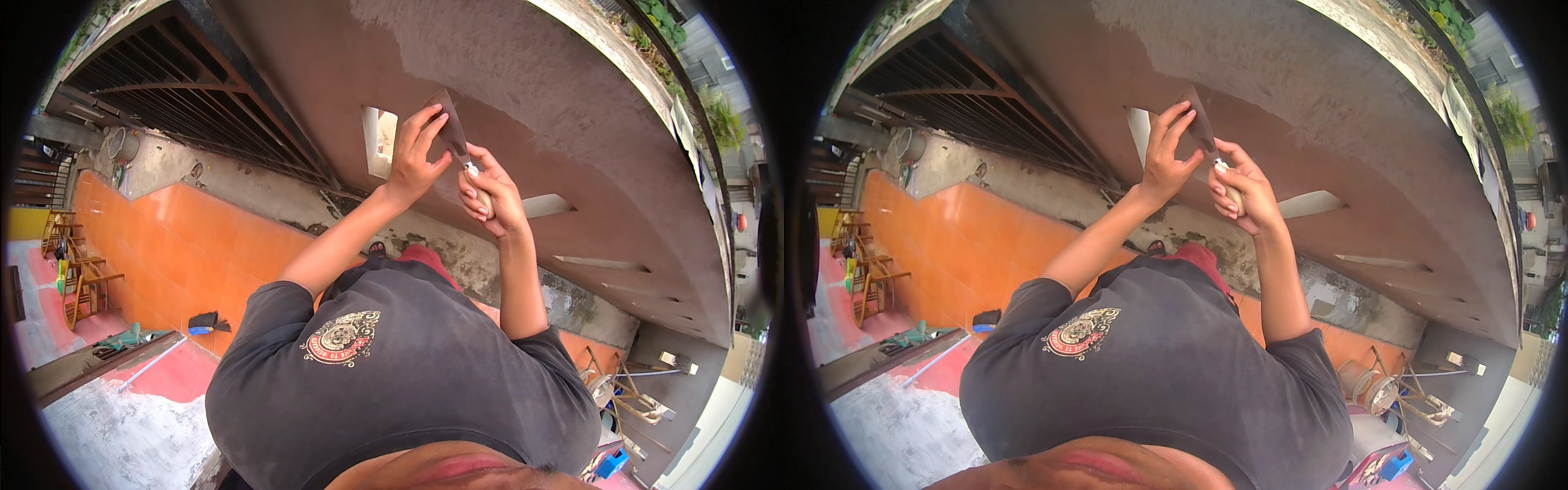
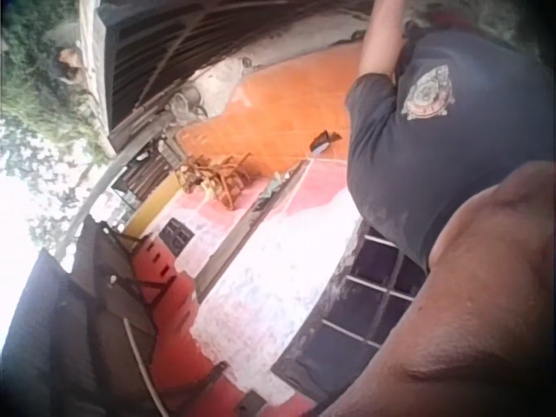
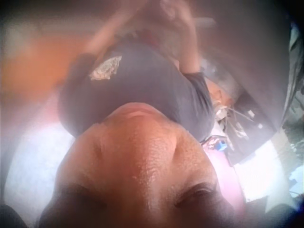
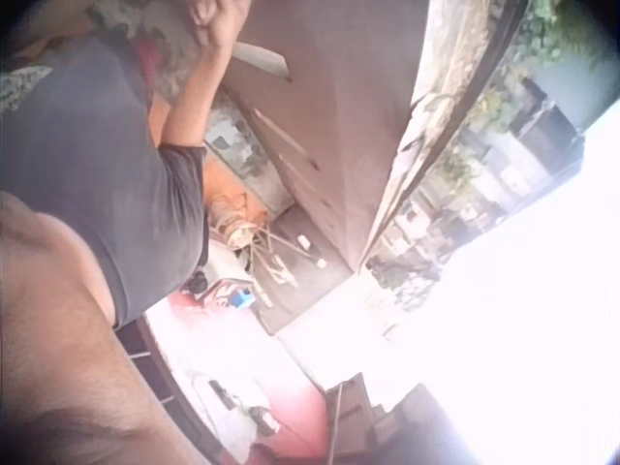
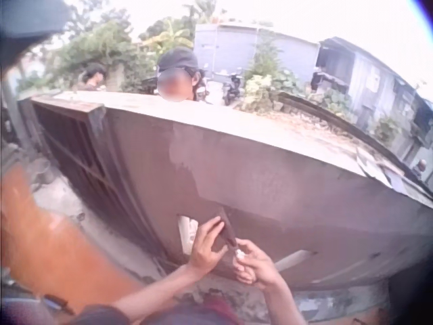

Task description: The person uses a trowel to apply and smooth plaster on a curved exterior wall. They repeatedly scoop material from a hawk and spread it evenly across the surface, working methodically along the wall's curve.

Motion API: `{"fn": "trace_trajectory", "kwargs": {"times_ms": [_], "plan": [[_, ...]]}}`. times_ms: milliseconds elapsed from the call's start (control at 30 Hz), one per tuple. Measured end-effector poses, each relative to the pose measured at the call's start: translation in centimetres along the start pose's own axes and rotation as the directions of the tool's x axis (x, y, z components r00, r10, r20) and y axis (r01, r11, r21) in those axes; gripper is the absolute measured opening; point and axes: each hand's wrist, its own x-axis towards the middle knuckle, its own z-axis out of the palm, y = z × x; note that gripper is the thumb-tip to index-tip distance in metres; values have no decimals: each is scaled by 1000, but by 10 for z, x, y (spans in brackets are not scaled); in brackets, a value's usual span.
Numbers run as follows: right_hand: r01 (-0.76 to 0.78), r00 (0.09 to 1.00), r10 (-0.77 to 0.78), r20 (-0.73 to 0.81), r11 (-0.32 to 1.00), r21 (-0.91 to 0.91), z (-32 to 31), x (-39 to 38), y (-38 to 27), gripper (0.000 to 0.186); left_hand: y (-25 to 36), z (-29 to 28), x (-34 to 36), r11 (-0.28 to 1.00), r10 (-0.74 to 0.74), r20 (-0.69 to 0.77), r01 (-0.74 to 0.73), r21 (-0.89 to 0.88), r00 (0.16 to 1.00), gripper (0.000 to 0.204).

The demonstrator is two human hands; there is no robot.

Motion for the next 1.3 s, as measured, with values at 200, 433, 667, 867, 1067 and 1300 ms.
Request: {"fn": "trace_trajectory", "kwargs": {"times_ms": [200, 433, 667, 867, 1067, 1300], "plan": [[-31, 998, 38, -48, 989, 146, 1, -9, -20, 37, -8, 40, 23, 985, 146, -190, -125, 120, 971, 48], [-92, 992, 100, -83, 991, 95, 6, 3, -23, 35, -9, 40, 32, 972, 152, -201, -110, 206, 968, 38], [-129, 991, 131, -27, 988, 82, 3, 7, -26, 37, -4, 34, 30, 975, 123, -189, -84, 204, 974, 38], [-133, 991, 134, 1, 986, 98, 5, 16, -26, 42, -9, 29, 33, 972, 79, -229, -23, 235, 970, 33], [-105, 994, 104, 22, 990, 93, 7, 9, -17, 38, -9, 27, 28, 986, 2, -166, 27, 168, 986, 33], [-101, 994, 103, -31, 993, 61, 3, 13, -19, 40, -8, 32, 29, 982, 9, -209, 30, 187, 978, 33]]}}
